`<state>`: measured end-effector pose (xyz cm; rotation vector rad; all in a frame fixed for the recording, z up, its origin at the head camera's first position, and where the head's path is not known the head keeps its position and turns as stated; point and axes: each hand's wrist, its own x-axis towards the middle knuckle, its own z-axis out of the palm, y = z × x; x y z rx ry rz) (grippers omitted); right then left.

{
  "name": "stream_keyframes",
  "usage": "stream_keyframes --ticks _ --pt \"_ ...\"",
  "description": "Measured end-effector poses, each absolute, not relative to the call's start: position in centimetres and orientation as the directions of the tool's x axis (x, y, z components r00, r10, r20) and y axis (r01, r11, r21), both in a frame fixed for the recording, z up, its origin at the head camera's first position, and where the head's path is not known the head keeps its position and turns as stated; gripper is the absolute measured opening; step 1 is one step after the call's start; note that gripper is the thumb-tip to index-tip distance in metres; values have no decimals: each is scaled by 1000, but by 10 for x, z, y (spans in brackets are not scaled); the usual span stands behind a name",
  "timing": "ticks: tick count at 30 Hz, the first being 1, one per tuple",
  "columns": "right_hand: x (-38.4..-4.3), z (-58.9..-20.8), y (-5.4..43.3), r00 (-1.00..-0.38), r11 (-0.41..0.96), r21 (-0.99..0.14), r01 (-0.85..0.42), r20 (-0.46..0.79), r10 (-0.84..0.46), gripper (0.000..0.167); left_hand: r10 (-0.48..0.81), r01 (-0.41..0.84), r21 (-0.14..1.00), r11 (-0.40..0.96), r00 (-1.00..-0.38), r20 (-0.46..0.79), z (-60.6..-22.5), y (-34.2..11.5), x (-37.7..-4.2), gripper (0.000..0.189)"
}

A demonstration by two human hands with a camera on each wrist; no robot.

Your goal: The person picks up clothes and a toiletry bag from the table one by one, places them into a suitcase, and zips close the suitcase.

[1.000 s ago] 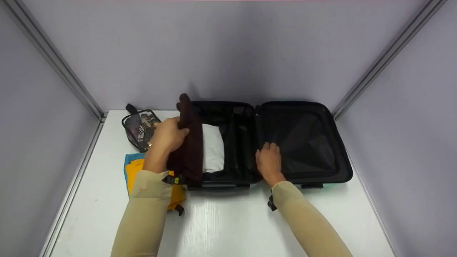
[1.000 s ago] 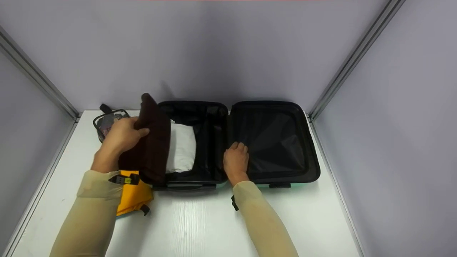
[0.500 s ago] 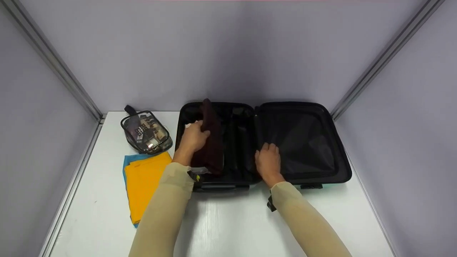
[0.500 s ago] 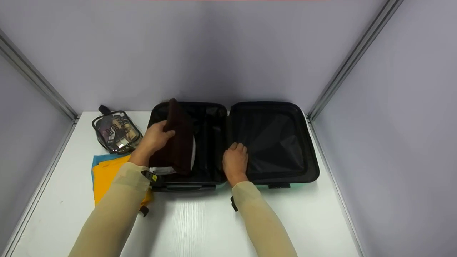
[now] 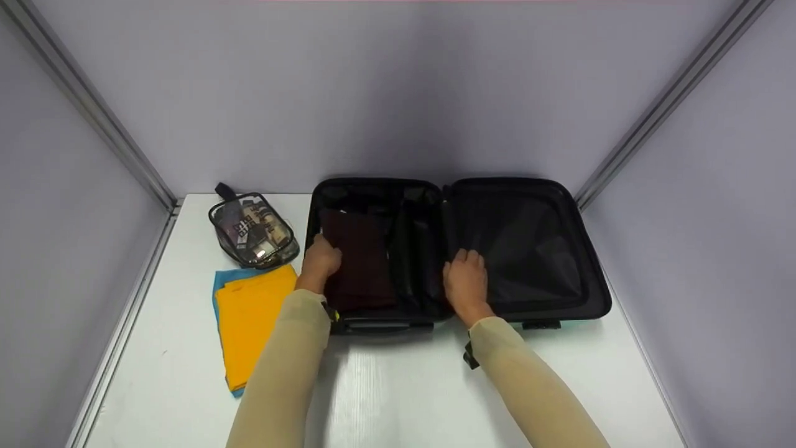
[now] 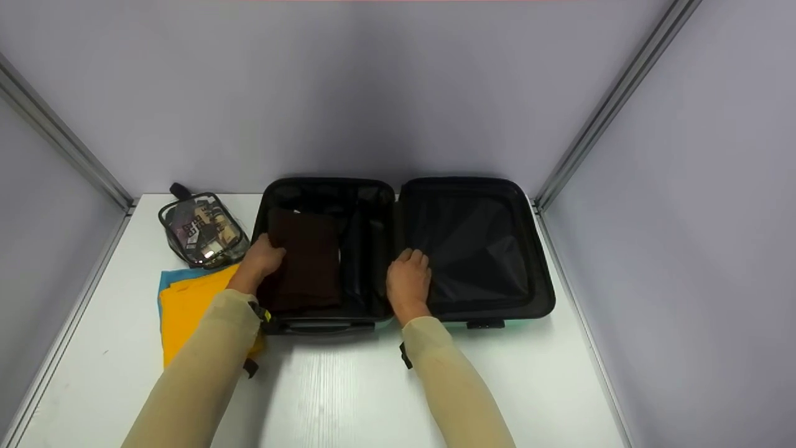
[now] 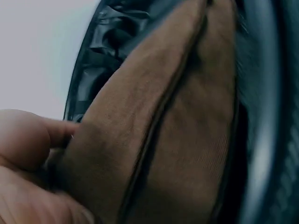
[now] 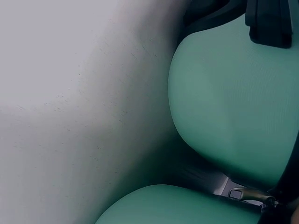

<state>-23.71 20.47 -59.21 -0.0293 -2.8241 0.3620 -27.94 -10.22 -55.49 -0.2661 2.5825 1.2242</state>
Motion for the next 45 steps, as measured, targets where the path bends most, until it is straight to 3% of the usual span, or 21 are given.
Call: stream_keyframes --ticks 3,6,9,12,14,26,31,37,41,45 --pt "-237 -593 207 -955 969 -246 -15 290 58 36 -86 -197 594 780 -974 -209 -556 -90 -271 83" --pt "-238 -594 208 -958 969 -248 -14 281 58 36 -46 -75 436 897 -996 -76 -555 -71 -255 83" --pt "-238 -594 209 -959 968 -249 -12 278 59 37 32 -14 356 935 -992 -122 -560 -59 -241 92" --pt "-238 -593 209 -957 968 -249 -17 286 56 37 74 -29 359 933 -960 -270 -567 -57 -235 114" --pt "-238 -593 210 -957 967 -252 -17 284 57 37 86 -32 357 933 -947 -310 -570 -60 -232 118" --pt "-237 -595 213 -959 968 -250 -6 274 64 39 183 65 379 923 -941 -284 -589 -81 -242 112" --pt "-237 -596 213 -959 969 -247 -11 276 60 40 194 73 395 916 -942 -275 -582 -87 -242 96" --pt "-236 -597 211 -962 970 -243 -17 268 50 42 172 67 524 849 -973 -155 -563 -109 -228 55" --pt "-237 -595 208 -961 968 -251 -17 271 54 41 73 59 595 802 -997 1 -551 -133 -217 25" --pt "-238 -593 206 -958 970 -242 -23 282 48 42 -44 5 633 774 -997 62 -542 -165 -204 24"
